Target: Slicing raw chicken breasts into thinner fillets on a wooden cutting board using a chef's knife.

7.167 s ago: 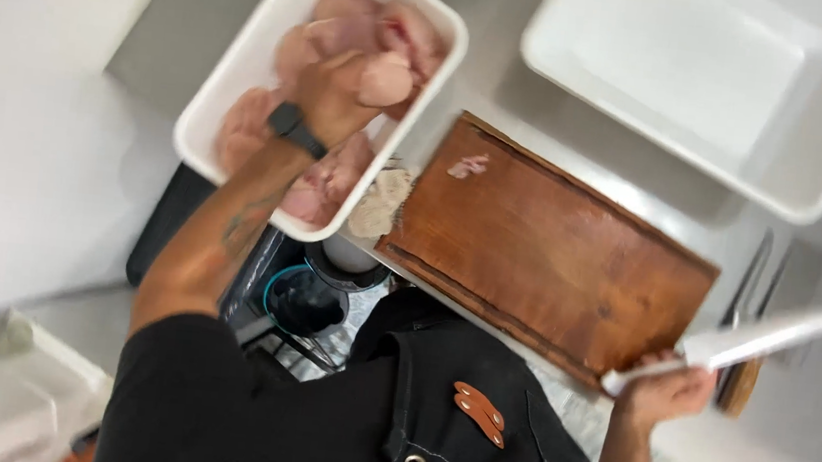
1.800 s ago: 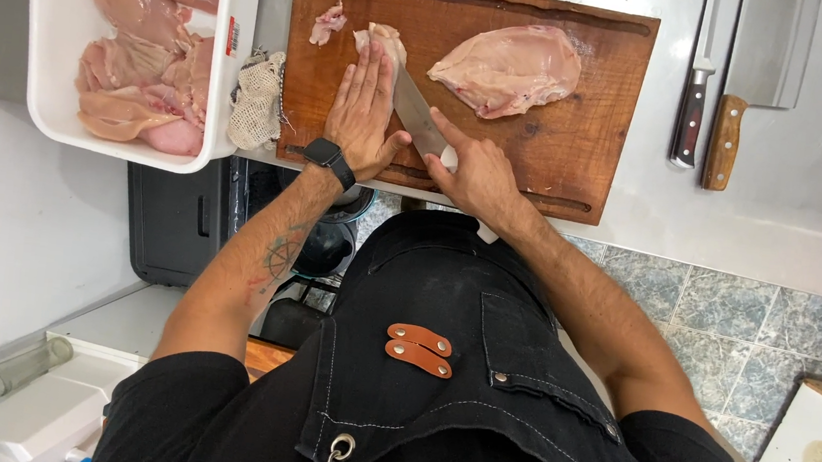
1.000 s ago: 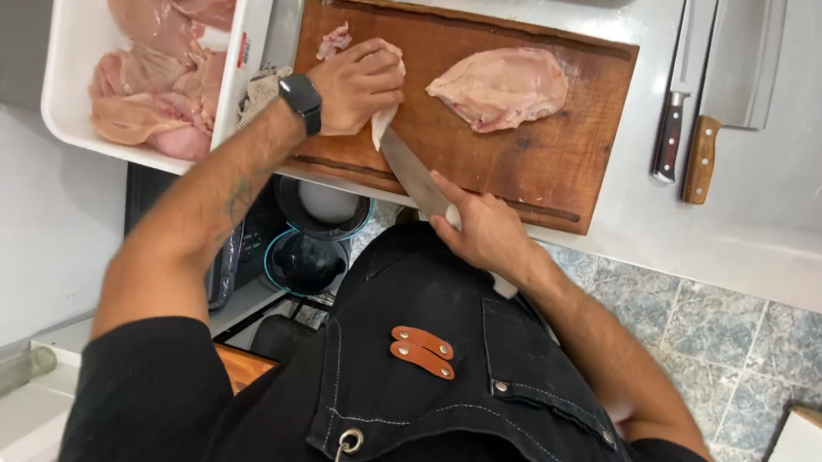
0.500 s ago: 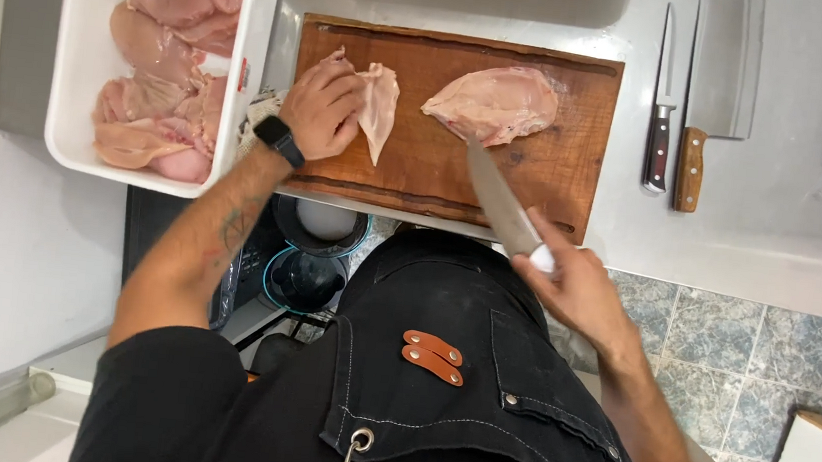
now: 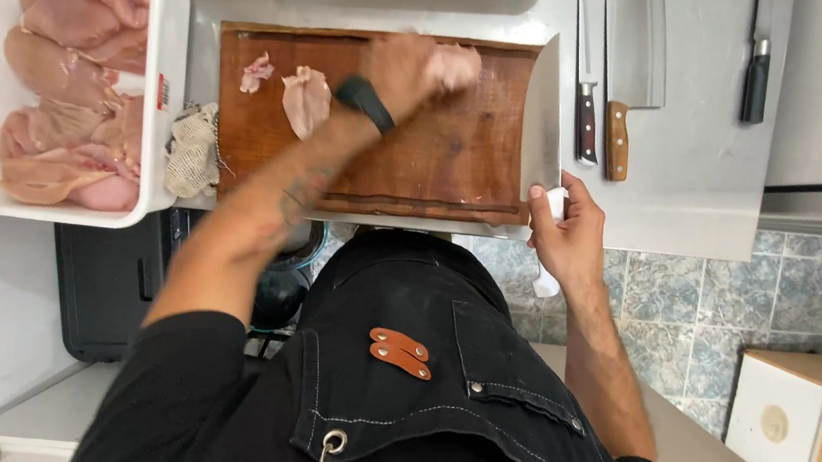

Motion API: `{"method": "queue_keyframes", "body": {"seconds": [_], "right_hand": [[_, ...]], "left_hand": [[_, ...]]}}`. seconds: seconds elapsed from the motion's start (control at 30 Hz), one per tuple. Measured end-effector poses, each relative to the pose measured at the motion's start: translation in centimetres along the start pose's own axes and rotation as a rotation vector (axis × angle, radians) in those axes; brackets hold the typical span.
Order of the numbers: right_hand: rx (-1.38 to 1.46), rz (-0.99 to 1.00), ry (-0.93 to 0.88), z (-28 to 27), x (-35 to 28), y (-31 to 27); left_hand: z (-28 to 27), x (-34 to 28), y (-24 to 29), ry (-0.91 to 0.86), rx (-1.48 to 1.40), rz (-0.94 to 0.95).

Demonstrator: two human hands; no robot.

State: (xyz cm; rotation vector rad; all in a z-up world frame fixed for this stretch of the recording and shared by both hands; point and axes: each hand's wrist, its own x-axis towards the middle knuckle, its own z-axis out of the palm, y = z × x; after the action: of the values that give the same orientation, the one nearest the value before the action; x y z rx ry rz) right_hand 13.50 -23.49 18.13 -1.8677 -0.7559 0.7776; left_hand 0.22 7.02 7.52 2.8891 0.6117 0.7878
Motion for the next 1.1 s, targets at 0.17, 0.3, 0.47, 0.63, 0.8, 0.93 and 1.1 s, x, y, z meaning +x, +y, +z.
{"method": "queue_keyframes", "body": {"seconds": [0.17,0.3,0.47,0.63,0.8,0.93,1.1], "right_hand": [[0.096,0.033,0.057,0.2,0.1,4.3],[0.126,-0.059,0.046,1.6,0.0,5.1],[-0.18,-0.158,-0.292,2.9,2.2,2.3],[-0.381,-0.272,-0.383,4.8,6.2,0.3],[-0.517,-0.417,-0.339,6.7,9.2,4.2],[-0.67,-0.347,-0.418,5.8,8.7,5.7],[-0.627,-0.234,-0.563,3.8,7.7,5.1]], "left_hand": [[-6.5,2.6,3.2,0.09,-0.4,0.172],[-0.5,-5.1,-0.1,-0.174,-0.336,0.314],[-6.3,-2.5,-2.8,-0.411,-0.483,-0.502],[-3.4,-7.1,1.8,-0.272,0.046,-0.524],[4.2,-12.0,10.1,-0.19,0.039,-0.674],[5.1,-10.8,10.6,-0.181,0.133,-0.648],[5.5,-10.6,10.4,-0.246,0.201,-0.641]]}}
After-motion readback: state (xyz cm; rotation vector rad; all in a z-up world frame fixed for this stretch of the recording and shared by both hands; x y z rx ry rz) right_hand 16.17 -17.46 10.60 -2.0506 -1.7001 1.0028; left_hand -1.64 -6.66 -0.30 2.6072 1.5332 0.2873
